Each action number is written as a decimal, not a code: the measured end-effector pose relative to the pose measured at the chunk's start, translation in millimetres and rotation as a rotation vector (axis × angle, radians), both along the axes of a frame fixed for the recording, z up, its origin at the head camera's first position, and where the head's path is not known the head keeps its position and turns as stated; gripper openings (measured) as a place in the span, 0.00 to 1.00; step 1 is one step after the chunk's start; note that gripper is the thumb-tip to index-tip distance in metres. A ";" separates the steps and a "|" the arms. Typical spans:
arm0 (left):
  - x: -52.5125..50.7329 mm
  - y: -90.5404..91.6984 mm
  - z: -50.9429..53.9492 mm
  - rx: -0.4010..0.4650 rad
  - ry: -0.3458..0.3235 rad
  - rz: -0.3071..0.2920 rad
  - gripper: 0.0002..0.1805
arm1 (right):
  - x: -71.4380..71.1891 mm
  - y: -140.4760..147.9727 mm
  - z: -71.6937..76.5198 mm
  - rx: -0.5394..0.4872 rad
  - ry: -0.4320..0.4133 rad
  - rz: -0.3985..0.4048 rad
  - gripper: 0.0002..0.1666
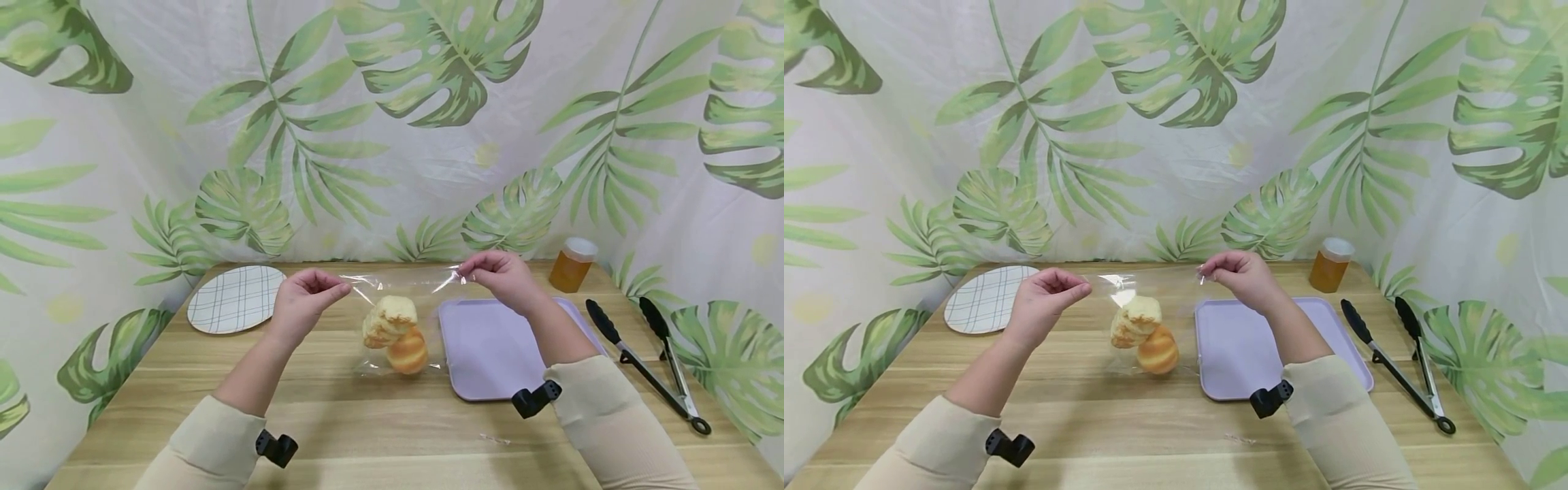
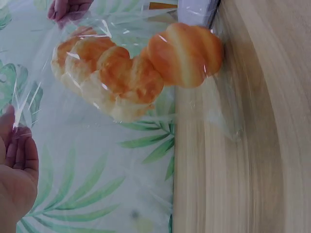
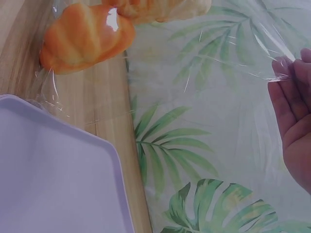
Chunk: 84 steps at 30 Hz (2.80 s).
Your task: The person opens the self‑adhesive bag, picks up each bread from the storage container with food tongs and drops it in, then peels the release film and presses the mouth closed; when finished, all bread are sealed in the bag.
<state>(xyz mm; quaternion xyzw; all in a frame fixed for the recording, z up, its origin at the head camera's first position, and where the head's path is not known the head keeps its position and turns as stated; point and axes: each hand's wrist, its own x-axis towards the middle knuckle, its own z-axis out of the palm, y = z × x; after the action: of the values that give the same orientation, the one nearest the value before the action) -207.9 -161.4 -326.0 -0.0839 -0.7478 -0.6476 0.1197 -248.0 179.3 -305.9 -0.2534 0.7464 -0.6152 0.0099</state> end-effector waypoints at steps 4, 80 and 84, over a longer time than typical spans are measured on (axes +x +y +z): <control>-0.3 1.8 -0.6 -0.021 0.026 0.013 0.05 | -0.2 0.6 -0.7 0.003 -0.005 -0.007 0.23; 0.3 6.8 4.3 0.044 0.084 -0.125 0.15 | 4.2 -98.2 63.0 0.862 0.190 0.180 0.27; 0.9 6.8 3.7 0.051 0.086 -0.137 0.16 | 0.6 -114.7 62.1 0.932 0.207 0.213 0.16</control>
<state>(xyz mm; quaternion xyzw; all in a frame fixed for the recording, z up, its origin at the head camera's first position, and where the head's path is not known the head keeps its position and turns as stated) -207.0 -154.6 -322.2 -0.1596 -0.7178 -0.6689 0.1093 -247.3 64.5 -243.8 -0.3569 0.9093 -0.1830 0.1110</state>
